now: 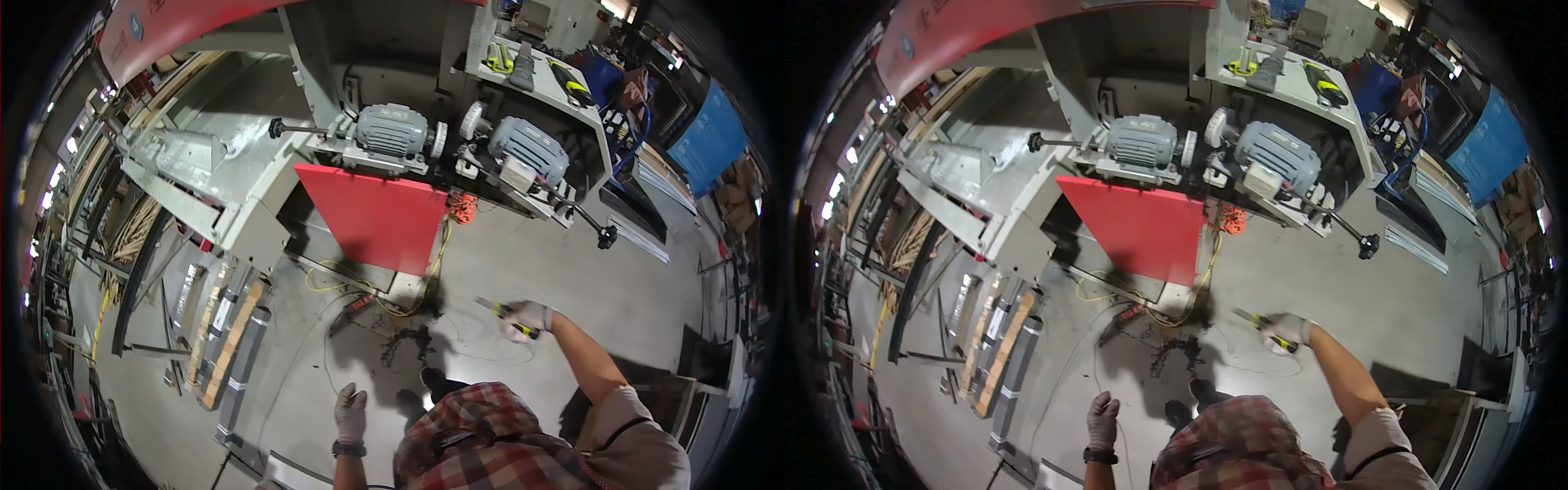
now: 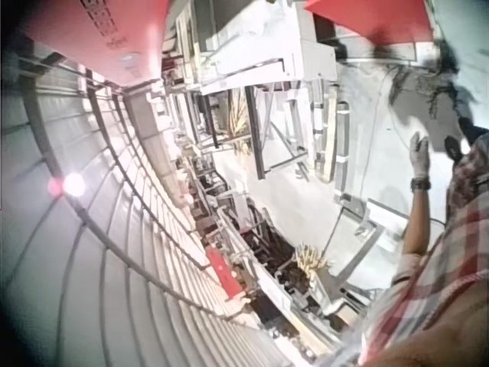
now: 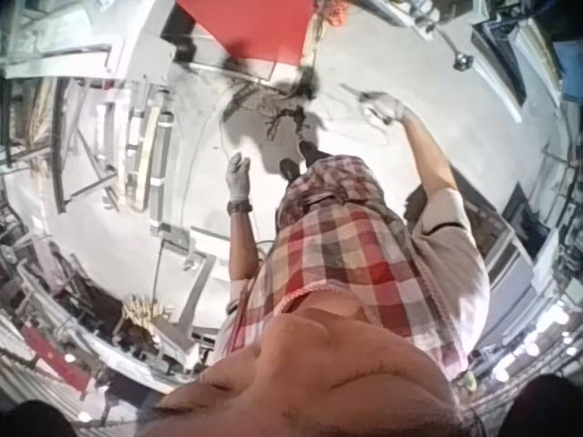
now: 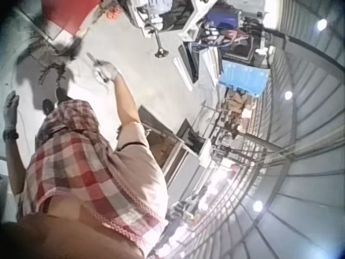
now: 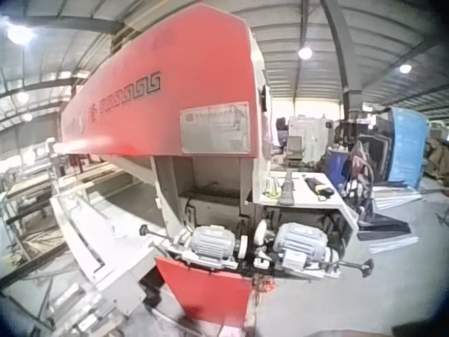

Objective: The person uses a tool on a machine, walks to a table to sort wooden slats, and cuts a cardboard sheet with a knife. They then wrap the slats in the cardboard and place paper labels onto the package by hand.

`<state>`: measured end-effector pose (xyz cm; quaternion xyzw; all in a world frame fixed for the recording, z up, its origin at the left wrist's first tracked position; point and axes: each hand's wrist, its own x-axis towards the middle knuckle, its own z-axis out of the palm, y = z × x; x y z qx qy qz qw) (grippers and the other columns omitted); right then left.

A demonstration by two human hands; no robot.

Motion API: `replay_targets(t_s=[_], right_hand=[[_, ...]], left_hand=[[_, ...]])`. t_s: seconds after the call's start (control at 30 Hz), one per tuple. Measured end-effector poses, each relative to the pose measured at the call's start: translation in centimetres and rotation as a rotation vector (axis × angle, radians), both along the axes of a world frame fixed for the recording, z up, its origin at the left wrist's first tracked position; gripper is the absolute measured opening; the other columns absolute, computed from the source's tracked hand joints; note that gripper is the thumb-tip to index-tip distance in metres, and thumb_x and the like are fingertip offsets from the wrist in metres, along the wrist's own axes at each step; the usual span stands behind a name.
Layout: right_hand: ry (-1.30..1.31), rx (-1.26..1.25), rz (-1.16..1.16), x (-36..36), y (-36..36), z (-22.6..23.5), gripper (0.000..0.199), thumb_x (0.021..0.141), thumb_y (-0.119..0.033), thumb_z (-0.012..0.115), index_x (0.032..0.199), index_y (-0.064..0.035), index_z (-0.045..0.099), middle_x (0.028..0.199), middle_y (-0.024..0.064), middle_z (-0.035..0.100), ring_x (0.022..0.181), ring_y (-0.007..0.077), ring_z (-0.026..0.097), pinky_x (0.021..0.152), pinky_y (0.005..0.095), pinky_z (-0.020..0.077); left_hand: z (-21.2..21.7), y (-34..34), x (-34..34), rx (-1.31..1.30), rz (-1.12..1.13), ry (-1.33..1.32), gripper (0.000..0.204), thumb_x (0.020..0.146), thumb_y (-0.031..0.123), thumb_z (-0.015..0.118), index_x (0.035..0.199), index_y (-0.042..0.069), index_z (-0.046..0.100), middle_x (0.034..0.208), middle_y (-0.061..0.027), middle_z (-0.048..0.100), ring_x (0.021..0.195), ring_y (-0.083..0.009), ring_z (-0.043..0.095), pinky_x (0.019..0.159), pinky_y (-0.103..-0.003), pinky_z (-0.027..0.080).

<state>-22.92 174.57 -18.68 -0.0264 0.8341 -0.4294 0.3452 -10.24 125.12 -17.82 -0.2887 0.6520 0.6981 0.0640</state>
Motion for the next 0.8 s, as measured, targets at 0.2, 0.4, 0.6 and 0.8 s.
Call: replay_targets(t_s=[0.2, 0.4, 0.6, 0.8], right_hand=[[0.077, 0.686, 0.268, -7.3, -5.4, 9.5, 0.026, 0.080, -0.013, 0.055, 0.101, 0.0029, 0.053, 0.086, 0.0212, 0.065, 0.067, 0.0306, 0.066, 0.052, 0.0400, 0.0509], [-0.363, 0.134, 0.044, -6.7, -1.5, 12.7, 0.024, 0.085, -0.007, 0.051, 0.108, -0.0027, 0.051, 0.072, 0.0090, 0.057, 0.051, 0.0169, 0.057, 0.039, 0.0320, 0.0453], [-0.166, 0.315, 0.187, -9.4, -2.1, 9.3, 0.015, 0.084, -0.009, 0.051, 0.092, 0.0023, 0.058, 0.067, 0.0121, 0.059, 0.052, 0.0222, 0.060, 0.039, 0.0356, 0.0467], [-0.073, 0.612, 0.405, -9.4, -5.7, 9.2, 0.022, 0.081, -0.010, 0.056, 0.088, 0.0108, 0.059, 0.074, 0.0172, 0.063, 0.055, 0.0264, 0.062, 0.042, 0.0408, 0.0486]], left_hand=[[-2.7, -0.6, 11.1, -0.229, 0.070, -0.234, 0.037, 0.081, 0.012, 0.065, 0.113, -0.004, 0.055, 0.107, -0.0134, 0.062, 0.098, -0.0192, 0.058, 0.084, -0.030, 0.048], [-12.3, 4.9, 30.6, -0.300, 0.096, -0.400, 0.017, 0.082, 0.021, 0.054, 0.083, 0.004, 0.058, 0.074, -0.0105, 0.060, 0.069, -0.0213, 0.059, 0.061, -0.037, 0.048], [-15.9, 16.5, 44.2, -0.430, -0.225, -0.574, 0.020, 0.084, 0.022, 0.048, 0.072, 0.007, 0.054, 0.067, -0.0116, 0.058, 0.065, -0.0267, 0.058, 0.058, -0.041, 0.046], [-18.6, 25.4, 50.3, -0.470, -0.208, -0.431, 0.025, 0.085, 0.025, 0.050, 0.073, 0.004, 0.054, 0.069, -0.0133, 0.058, 0.064, -0.0293, 0.057, 0.060, -0.045, 0.046]])
